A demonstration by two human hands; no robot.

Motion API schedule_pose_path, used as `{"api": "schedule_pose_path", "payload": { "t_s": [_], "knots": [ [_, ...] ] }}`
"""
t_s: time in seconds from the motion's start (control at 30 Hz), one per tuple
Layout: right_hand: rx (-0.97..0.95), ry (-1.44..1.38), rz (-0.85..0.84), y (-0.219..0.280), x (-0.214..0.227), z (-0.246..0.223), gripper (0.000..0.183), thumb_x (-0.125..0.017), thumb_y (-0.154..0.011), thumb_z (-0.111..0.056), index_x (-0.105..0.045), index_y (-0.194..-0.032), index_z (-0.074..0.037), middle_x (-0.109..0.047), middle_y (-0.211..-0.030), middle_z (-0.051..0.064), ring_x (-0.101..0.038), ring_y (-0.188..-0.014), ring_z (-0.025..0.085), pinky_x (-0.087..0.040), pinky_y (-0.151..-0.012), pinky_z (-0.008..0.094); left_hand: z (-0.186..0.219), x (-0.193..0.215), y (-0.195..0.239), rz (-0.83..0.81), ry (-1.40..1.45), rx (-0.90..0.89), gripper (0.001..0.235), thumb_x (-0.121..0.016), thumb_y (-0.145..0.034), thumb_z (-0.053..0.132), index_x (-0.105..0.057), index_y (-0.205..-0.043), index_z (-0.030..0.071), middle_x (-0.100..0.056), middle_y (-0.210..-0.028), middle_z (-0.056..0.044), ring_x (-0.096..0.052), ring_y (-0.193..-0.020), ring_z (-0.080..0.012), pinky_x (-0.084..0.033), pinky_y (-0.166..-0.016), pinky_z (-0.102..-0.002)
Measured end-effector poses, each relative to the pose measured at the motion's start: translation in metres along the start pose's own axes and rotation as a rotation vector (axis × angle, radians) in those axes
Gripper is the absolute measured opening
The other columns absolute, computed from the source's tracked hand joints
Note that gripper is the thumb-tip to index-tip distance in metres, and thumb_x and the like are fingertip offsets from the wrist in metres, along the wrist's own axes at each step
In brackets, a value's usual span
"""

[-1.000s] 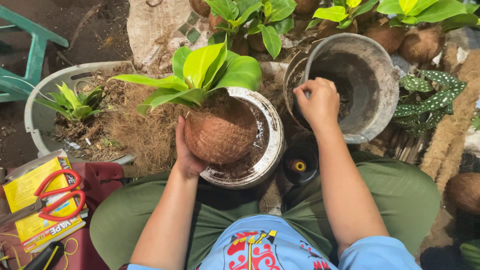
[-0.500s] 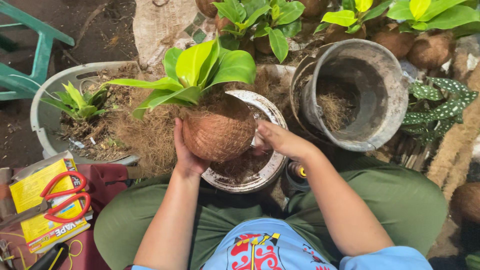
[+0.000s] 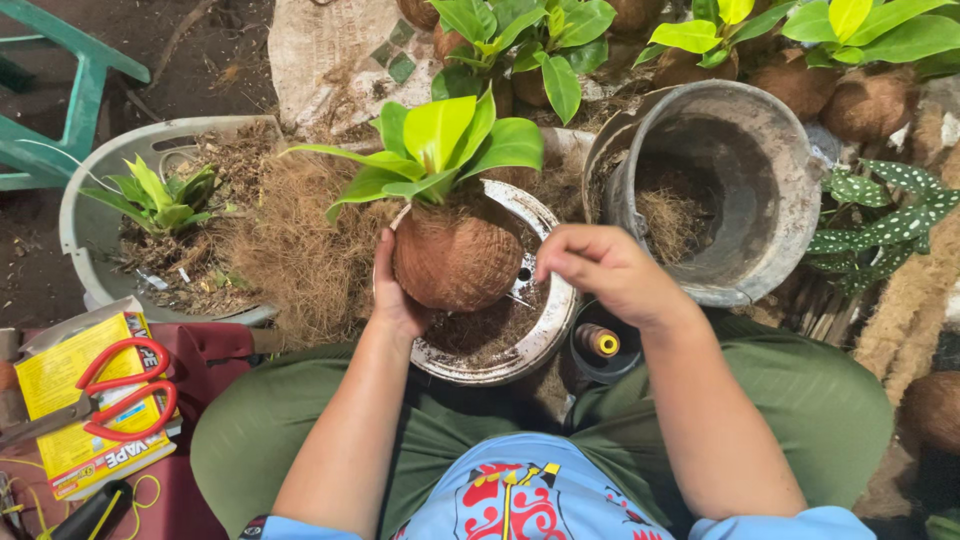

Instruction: The person wraps a small potted plant in coco fiber by hand, repeatedly adjusting and pressing the fiber around the coconut shell base. The person rotates the plant to cover all sides and tucks loose strands into the base.

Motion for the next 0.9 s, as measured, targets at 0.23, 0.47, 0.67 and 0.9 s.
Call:
{"api": "schedule_pose_path", "payload": {
  "t_s": [0.23,0.47,0.67,0.9],
  "knots": [
    [0.095,0.077,0.097,-0.002,-0.002,-0.011,0.016,-0.066,-0.1,-0.014,-0.075,-0.105,-0.001,-0.074,-0.104,0.003,-0.067,-0.102,0.012,-0.051,-0.095,0.027,-0.021,-0.002,-0.017,-0.025,0.09,0.136,0.091,-0.055,-0.078,0.076,-0.053,-0.148,0.018,-0.058,-0.148,-0.01,-0.053,-0.136,-0.0352,-0.037,-0.114,-0.059],
    [0.223,0.271,-0.127,0.004,-0.035,-0.033,0.017,-0.068,-0.099,-0.014,-0.078,-0.106,-0.002,-0.078,-0.101,0.005,-0.072,-0.096,0.012,-0.057,-0.088,0.029,-0.03,-0.009,-0.03,-0.044,0.022,0.037,0.086,-0.061,-0.081,0.068,-0.051,-0.148,0.015,-0.06,-0.147,-0.01,-0.056,-0.135,-0.0318,-0.041,-0.116,-0.052],
    [0.14,0.121,0.301,-0.015,0.001,0.0,0.017,-0.067,-0.103,-0.016,-0.076,-0.105,-0.001,-0.076,-0.105,0.005,-0.068,-0.1,0.011,-0.053,-0.094,0.028,-0.029,-0.012,-0.033,-0.072,-0.012,0.054,0.09,-0.064,-0.077,0.069,-0.05,-0.149,0.018,-0.058,-0.148,-0.009,-0.054,-0.136,-0.0321,-0.04,-0.116,-0.055],
    [0.063,0.072,0.582,-0.042,0.04,0.081,0.017,-0.068,-0.1,-0.017,-0.076,-0.104,-0.003,-0.076,-0.101,0.002,-0.067,-0.096,0.01,-0.052,-0.09,0.026,-0.026,-0.012,-0.03,-0.113,-0.035,0.107,0.099,-0.062,-0.071,0.077,-0.049,-0.151,0.019,-0.054,-0.152,-0.01,-0.05,-0.14,-0.0335,-0.036,-0.117,-0.057]
  ]
}}
Point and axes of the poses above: each hand's wrist, its own y-axis away from the middle knuckle, its own x-axis out of the back of the hand, z = x × y, the point moved 5 cm from there along -y, towards the middle knuckle
